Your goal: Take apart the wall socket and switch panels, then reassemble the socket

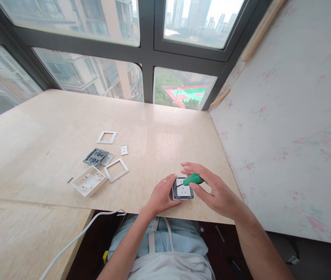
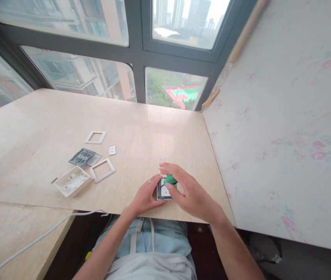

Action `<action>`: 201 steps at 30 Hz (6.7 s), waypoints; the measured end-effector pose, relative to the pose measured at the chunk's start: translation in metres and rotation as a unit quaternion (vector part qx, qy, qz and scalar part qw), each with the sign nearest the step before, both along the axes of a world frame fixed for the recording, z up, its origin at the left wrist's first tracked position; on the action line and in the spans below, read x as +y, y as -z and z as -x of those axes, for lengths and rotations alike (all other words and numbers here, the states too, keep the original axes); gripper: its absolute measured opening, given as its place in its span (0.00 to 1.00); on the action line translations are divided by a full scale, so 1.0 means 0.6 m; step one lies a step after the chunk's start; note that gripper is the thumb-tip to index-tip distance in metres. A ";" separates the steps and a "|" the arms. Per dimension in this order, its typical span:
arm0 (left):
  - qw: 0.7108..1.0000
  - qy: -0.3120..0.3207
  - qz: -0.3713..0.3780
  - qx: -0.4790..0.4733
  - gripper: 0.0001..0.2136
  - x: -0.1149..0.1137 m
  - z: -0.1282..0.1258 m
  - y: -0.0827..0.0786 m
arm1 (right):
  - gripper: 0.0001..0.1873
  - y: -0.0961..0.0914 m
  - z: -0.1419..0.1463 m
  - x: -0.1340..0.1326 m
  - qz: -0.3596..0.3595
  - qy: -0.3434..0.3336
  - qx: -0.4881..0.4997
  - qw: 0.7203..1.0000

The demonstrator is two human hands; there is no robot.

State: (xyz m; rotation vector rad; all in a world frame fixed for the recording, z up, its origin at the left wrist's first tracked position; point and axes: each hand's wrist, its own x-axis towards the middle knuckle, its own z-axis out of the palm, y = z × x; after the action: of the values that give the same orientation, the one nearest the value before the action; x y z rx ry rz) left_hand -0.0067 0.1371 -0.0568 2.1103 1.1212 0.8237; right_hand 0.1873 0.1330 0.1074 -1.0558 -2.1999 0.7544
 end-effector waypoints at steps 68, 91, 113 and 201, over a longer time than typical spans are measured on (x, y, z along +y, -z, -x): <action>1.000 -0.002 0.020 0.008 0.41 -0.001 0.002 0.002 | 0.24 -0.007 0.021 0.018 -0.162 0.135 -0.145 0.967; 1.000 -0.009 -0.004 0.019 0.42 -0.001 -0.001 0.005 | 0.19 0.012 0.005 -0.011 0.013 0.043 0.065 0.997; 1.000 -0.005 -0.008 0.009 0.42 -0.001 0.000 0.005 | 0.24 0.016 0.010 -0.003 0.093 -0.027 0.152 0.984; 1.000 0.003 0.014 0.013 0.42 0.000 0.000 -0.004 | 0.22 0.034 0.002 0.007 0.109 -0.032 0.204 0.972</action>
State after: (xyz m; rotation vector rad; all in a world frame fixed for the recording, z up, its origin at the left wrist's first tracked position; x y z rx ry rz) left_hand -0.0068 0.1371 -0.0545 2.1065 1.1339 0.7764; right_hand 0.1860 0.1370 0.0871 -0.8410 -1.8347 1.1525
